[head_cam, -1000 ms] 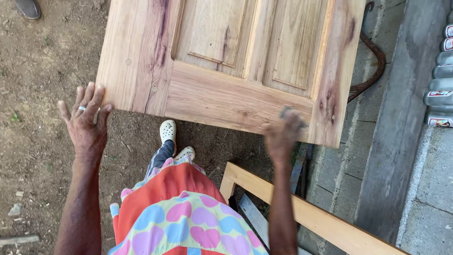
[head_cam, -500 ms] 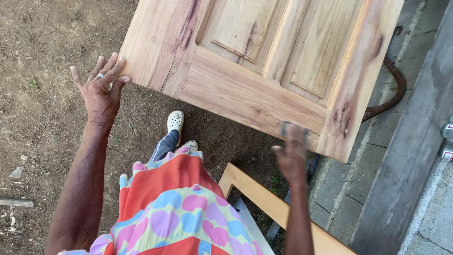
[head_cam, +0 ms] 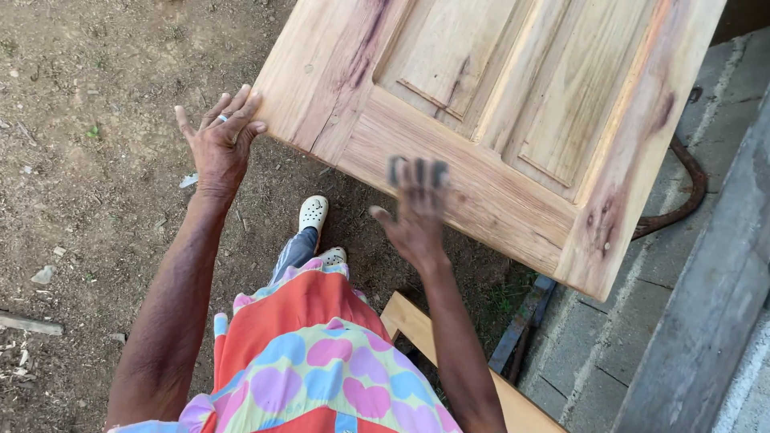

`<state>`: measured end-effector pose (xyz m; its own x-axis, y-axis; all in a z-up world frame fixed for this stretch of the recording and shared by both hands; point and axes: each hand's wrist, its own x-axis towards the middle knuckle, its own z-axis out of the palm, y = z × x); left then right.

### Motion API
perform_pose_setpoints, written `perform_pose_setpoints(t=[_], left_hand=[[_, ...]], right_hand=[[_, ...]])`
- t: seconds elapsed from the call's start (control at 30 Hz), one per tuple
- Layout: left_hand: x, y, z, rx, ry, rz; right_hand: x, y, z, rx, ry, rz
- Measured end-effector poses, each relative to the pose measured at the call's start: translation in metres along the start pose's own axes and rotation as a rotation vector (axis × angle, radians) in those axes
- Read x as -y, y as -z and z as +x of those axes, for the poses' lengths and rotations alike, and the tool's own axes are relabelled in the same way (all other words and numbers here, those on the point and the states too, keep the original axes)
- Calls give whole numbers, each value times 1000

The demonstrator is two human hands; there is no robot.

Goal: Sanding a wooden door using a sanding block.

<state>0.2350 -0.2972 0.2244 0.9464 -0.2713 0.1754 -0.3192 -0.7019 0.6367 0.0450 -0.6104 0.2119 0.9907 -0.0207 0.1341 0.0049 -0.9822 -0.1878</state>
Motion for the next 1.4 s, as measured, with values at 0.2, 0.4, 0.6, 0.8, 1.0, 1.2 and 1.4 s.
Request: perform_pose_setpoints(t=[0.2,0.4,0.6,0.8,1.0,1.2,1.4], left_hand=[[-7,4,0,-12,17,-3],[2,6,3,9,-33,-53],[4,3,9,41,63,-205],[5,4,12,46,40,-197],[-5,12,11,83,84,-149],[2,10,7,51,71,-180],[9,7,10,36,-11,-120]], right_hand=[[0,22,4,127,56,22],[-116,59,-133,78,-24,-10],[-104,13,-99,-160,155,100],[26,-5,35,-211,328,202],[35,12,37,-181,290,271],[-100,52,-104,-211,90,6],[-113,36,-136,-249,-82,114]])
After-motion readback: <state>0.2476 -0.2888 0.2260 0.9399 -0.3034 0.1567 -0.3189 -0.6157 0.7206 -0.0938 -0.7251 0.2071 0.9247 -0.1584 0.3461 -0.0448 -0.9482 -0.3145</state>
